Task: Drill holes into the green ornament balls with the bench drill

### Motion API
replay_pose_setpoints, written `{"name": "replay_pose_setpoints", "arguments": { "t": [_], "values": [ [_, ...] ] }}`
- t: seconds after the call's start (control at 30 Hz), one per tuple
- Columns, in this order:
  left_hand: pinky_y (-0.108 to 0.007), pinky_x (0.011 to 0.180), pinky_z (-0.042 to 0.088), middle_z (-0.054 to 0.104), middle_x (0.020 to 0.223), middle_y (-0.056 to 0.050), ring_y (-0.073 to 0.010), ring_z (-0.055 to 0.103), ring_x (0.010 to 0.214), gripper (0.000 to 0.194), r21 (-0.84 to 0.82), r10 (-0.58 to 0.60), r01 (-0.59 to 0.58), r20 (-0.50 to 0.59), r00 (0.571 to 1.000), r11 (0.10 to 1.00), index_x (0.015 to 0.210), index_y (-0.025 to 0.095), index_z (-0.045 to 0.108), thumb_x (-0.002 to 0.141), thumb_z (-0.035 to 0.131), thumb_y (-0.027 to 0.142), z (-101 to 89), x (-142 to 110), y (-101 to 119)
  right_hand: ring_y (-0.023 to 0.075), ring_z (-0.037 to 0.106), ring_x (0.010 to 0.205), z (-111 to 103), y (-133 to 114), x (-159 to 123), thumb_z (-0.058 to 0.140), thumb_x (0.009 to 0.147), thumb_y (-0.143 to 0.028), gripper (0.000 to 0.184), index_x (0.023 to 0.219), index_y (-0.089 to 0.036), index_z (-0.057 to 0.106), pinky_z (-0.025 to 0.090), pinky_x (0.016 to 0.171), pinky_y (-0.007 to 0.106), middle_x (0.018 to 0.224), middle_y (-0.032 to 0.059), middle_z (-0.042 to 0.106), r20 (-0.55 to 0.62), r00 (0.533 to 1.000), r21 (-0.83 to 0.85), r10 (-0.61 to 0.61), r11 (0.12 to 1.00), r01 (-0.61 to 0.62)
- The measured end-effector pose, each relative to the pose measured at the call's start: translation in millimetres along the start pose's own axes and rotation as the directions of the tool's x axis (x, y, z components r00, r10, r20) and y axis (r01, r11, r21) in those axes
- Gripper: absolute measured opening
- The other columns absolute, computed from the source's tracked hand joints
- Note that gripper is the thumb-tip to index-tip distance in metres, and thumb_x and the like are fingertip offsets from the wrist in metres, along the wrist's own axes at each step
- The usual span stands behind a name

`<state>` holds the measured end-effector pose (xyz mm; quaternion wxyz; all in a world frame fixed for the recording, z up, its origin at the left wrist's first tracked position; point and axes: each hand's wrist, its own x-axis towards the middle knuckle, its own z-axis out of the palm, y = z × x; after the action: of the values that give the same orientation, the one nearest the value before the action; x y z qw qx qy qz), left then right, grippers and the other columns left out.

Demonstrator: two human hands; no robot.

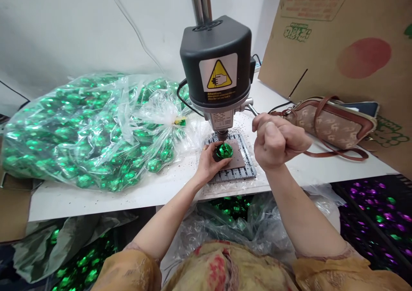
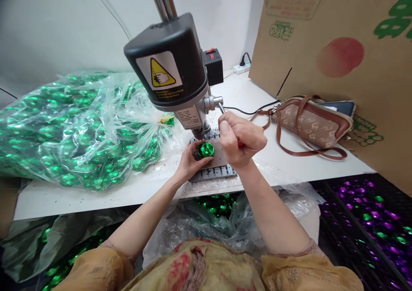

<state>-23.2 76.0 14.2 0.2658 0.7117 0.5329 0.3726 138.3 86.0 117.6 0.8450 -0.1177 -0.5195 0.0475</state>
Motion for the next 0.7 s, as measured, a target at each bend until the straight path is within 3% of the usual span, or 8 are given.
{"name": "replay_pose_setpoints", "arguments": {
  "t": [0.13,0.27,0.37,0.47,0.53,0.6,0.63,0.7],
  "values": [
    [-0.040,0.089,0.054,0.065,0.108,-0.008,-0.0252,0.065,0.101,0.058,-0.014,-0.006,0.006,-0.023,1.000,1.000,0.122,0.021,0.064,0.070,0.087,0.034,1.7,1.3,0.1,0.0046,0.023,0.039,17.1,-9.4,25.3,0.059,0.085,-0.025,0.052,0.051,-0.019,0.020,0.026,0.041,0.028,0.044,-0.0067,0.019,-0.113,0.981,-0.046,0.160,0.985,-0.166],
    [-0.040,0.087,0.054,0.068,0.109,-0.008,-0.0244,0.066,0.098,0.050,-0.009,-0.047,0.046,-0.125,0.991,0.999,0.118,0.021,0.062,0.075,0.082,0.036,-0.5,-8.6,8.2,0.0054,0.027,0.038,33.2,-14.5,59.2,0.063,0.083,-0.020,0.043,0.051,-0.022,0.033,0.022,0.039,0.027,0.044,-0.0072,0.030,-0.060,0.941,-0.024,0.333,0.942,-0.335],
    [-0.040,0.088,0.054,0.068,0.108,-0.008,-0.0251,0.065,0.102,0.047,0.098,0.119,-0.100,-0.212,0.970,0.990,0.117,0.023,0.060,0.078,0.079,0.039,-0.3,-39.4,17.8,0.0062,0.027,0.038,36.1,-13.9,68.6,0.065,0.082,-0.020,0.043,0.052,-0.023,0.034,0.022,0.038,0.028,0.043,-0.0073,0.033,-0.027,0.936,0.019,0.351,0.936,-0.350],
    [-0.038,0.082,0.056,0.069,0.107,-0.011,-0.0246,0.067,0.098,0.046,0.164,0.435,-0.433,0.028,0.900,0.886,0.120,0.022,0.059,0.082,0.075,0.044,7.6,-85.8,24.2,0.0063,0.027,0.039,34.6,-12.9,67.1,0.065,0.083,-0.021,0.043,0.053,-0.023,0.034,0.024,0.040,0.029,0.044,-0.0076,0.032,-0.027,0.947,0.039,0.321,0.947,-0.320],
    [-0.038,0.077,0.056,0.070,0.106,-0.013,-0.0254,0.068,0.092,0.050,0.194,0.576,-0.625,0.256,0.776,0.756,0.122,0.021,0.059,0.083,0.074,0.048,13.7,-112.0,25.2,0.0062,0.027,0.038,33.1,-12.3,65.0,0.066,0.084,-0.024,0.043,0.054,-0.023,0.035,0.024,0.040,0.029,0.044,-0.0076,0.033,-0.025,0.952,0.037,0.306,0.952,-0.305],
    [-0.040,0.078,0.056,0.070,0.109,-0.015,-0.0277,0.068,0.093,0.058,0.180,0.642,-0.722,0.352,0.681,0.668,0.125,0.021,0.058,0.082,0.073,0.056,14.2,-122.2,23.2,0.0059,0.028,0.037,31.8,-11.4,63.8,0.064,0.086,-0.025,0.042,0.054,-0.023,0.036,0.024,0.039,0.028,0.044,-0.0076,0.035,-0.025,0.953,0.025,0.302,0.953,-0.301],
    [-0.041,0.080,0.056,0.070,0.110,-0.015,-0.0285,0.068,0.097,0.059,0.159,0.654,-0.726,0.339,0.676,0.669,0.126,0.021,0.058,0.082,0.072,0.058,10.6,-118.7,21.0,0.0058,0.029,0.037,31.1,-10.6,63.4,0.063,0.086,-0.024,0.042,0.054,-0.022,0.037,0.024,0.039,0.028,0.044,-0.0077,0.035,-0.025,0.953,0.021,0.301,0.954,-0.301],
    [-0.042,0.087,0.056,0.070,0.111,-0.013,-0.0273,0.067,0.103,0.046,0.141,0.597,-0.630,0.217,0.773,0.764,0.122,0.021,0.058,0.089,0.067,0.051,-5.3,-92.9,14.0,0.0060,0.031,0.036,30.1,-8.8,63.0,0.064,0.086,-0.024,0.041,0.054,-0.022,0.037,0.024,0.037,0.028,0.043,-0.0080,0.036,-0.024,0.956,0.020,0.294,0.956,-0.294]
  ]
}}
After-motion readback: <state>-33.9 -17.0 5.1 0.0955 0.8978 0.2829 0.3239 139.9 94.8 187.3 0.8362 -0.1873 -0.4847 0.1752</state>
